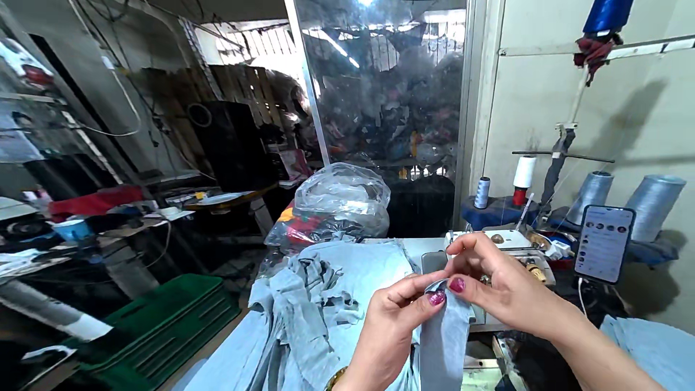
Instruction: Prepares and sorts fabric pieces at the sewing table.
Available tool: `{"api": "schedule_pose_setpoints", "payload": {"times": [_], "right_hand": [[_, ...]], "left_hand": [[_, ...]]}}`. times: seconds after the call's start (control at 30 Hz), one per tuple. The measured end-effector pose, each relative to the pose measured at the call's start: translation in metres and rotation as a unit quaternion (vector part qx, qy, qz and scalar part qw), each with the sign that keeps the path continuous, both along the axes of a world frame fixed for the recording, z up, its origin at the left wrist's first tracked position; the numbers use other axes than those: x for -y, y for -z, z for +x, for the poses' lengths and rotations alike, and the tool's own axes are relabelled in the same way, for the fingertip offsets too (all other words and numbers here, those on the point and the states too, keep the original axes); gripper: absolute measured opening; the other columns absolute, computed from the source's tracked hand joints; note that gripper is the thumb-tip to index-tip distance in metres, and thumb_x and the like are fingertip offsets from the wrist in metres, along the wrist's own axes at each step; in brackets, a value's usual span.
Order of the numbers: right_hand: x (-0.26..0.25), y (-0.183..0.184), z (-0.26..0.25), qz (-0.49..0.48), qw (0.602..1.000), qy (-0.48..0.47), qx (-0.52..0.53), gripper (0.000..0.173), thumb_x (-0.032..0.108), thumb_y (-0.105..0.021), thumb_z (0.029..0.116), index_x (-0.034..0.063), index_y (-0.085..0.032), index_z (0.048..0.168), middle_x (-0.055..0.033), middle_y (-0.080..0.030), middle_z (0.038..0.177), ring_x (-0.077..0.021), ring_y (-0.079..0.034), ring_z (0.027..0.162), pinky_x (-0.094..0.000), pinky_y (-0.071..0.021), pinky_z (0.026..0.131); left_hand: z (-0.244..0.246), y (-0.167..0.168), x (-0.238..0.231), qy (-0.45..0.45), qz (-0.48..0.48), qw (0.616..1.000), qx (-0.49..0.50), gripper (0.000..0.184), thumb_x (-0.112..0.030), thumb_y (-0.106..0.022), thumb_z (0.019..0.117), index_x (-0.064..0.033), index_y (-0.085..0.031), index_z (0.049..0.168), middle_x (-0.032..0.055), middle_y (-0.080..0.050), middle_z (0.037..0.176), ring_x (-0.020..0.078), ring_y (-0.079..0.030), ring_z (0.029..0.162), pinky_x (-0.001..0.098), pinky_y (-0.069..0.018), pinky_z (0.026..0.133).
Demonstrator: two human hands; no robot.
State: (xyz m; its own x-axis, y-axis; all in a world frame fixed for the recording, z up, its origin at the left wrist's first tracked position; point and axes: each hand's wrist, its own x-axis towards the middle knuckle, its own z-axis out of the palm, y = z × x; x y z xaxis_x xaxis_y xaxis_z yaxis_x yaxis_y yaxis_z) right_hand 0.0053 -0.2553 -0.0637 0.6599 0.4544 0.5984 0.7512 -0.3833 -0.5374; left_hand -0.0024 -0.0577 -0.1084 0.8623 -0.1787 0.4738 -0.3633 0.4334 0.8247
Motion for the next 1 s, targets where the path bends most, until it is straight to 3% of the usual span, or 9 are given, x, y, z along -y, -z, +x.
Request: {"api": "schedule_pose_setpoints", "payload": {"times": [0.13,0.2,0.3,0.37,0.43,0.47,0.67,0.83,1.0], "right_hand": [[-0.008,-0.002,0.003,0.061,0.989,-0.075,-0.109,0.017,0.013,-0.064,0.0957,0.0132,-0.062,0.113,0.0061,-0.066,0.079,0.0002,-0.062,0.069,-0.0170,-0.0529,0.064],[-0.009,0.000,0.007,0.095,0.992,-0.074,-0.044,0.014,0.003,-0.062,0.0927,0.0117,-0.069,0.101,0.0061,-0.067,0.083,0.0017,-0.062,0.072,-0.0140,-0.0532,0.066],[0.013,0.025,0.018,0.083,0.992,0.047,0.082,0.024,0.003,-0.057,0.0912,0.0156,-0.078,0.091,0.0073,-0.063,0.084,0.0004,-0.061,0.078,-0.0147,-0.0536,0.069],[0.029,0.071,0.019,0.040,0.982,0.181,0.046,0.028,0.007,-0.054,0.0934,0.0165,-0.080,0.095,0.0035,-0.068,0.085,-0.0070,-0.065,0.081,-0.0279,-0.0563,0.072],[0.032,0.119,0.017,0.029,0.963,0.254,-0.088,0.028,0.004,-0.052,0.0973,0.0067,-0.078,0.107,-0.0116,-0.071,0.096,-0.0252,-0.069,0.092,-0.0468,-0.0568,0.083],[0.028,0.138,0.017,0.047,0.947,0.278,-0.154,0.030,0.003,-0.050,0.0977,0.0038,-0.076,0.112,-0.0154,-0.071,0.103,-0.0286,-0.069,0.097,-0.0491,-0.0553,0.087],[0.006,0.172,0.035,0.188,0.889,0.356,-0.220,0.028,0.004,-0.051,0.0981,0.0011,-0.072,0.117,-0.0137,-0.072,0.108,-0.0169,-0.069,0.079,-0.0343,-0.0573,0.069],[-0.001,0.175,0.046,0.240,0.876,0.364,-0.205,0.023,0.003,-0.058,0.0943,-0.0039,-0.065,0.115,-0.0050,-0.066,0.073,-0.0094,-0.062,0.057,-0.0289,-0.0541,0.052],[-0.007,0.179,0.053,0.234,0.877,0.393,-0.146,0.013,0.003,-0.061,0.0917,-0.0036,-0.062,0.103,0.0004,-0.059,0.064,-0.0010,-0.053,0.053,-0.0196,-0.0475,0.052]], "left_hand": [[0.002,0.009,-0.002,-0.008,-0.026,1.000,0.011,0.036,-0.010,-0.078,0.0842,-0.0045,-0.069,0.119,0.0047,-0.072,0.093,0.0099,-0.070,0.083,0.0267,-0.0606,0.077],[0.002,0.024,-0.004,0.054,0.011,0.998,-0.021,0.052,-0.013,-0.076,0.0862,-0.0044,-0.054,0.132,0.0012,-0.074,0.101,0.0091,-0.072,0.090,0.0280,-0.0606,0.081],[0.007,0.054,-0.001,0.081,0.019,0.984,-0.155,0.037,-0.002,-0.066,0.0887,-0.0011,-0.059,0.125,0.0052,-0.075,0.099,0.0141,-0.074,0.083,0.0328,-0.0628,0.073],[0.021,0.073,0.000,0.037,0.034,0.978,-0.204,0.036,-0.001,-0.060,0.0917,0.0010,-0.058,0.127,0.0069,-0.074,0.094,0.0143,-0.072,0.077,0.0315,-0.0623,0.067],[0.041,0.094,0.003,-0.026,0.101,0.972,-0.209,0.032,-0.002,-0.060,0.0932,0.0011,-0.059,0.125,0.0021,-0.070,0.085,0.0088,-0.067,0.071,0.0255,-0.0572,0.065],[0.051,0.104,0.005,-0.054,0.132,0.967,-0.210,0.030,-0.001,-0.061,0.0930,0.0010,-0.061,0.123,0.0002,-0.068,0.081,0.0071,-0.064,0.069,0.0240,-0.0544,0.064],[0.083,0.124,0.010,-0.115,0.145,0.955,-0.230,0.026,0.009,-0.057,0.0892,0.0010,-0.065,0.113,-0.0019,-0.065,0.078,0.0063,-0.063,0.071,0.0229,-0.0546,0.068],[0.091,0.127,0.005,-0.104,0.121,0.960,-0.229,0.032,0.011,-0.053,0.0873,-0.0002,-0.063,0.115,-0.0065,-0.063,0.075,0.0040,-0.062,0.068,0.0216,-0.0545,0.067],[0.100,0.133,0.002,-0.121,0.115,0.961,-0.219,0.034,0.013,-0.051,0.0868,0.0000,-0.061,0.117,-0.0052,-0.067,0.085,0.0031,-0.065,0.075,0.0212,-0.0561,0.071]]}}
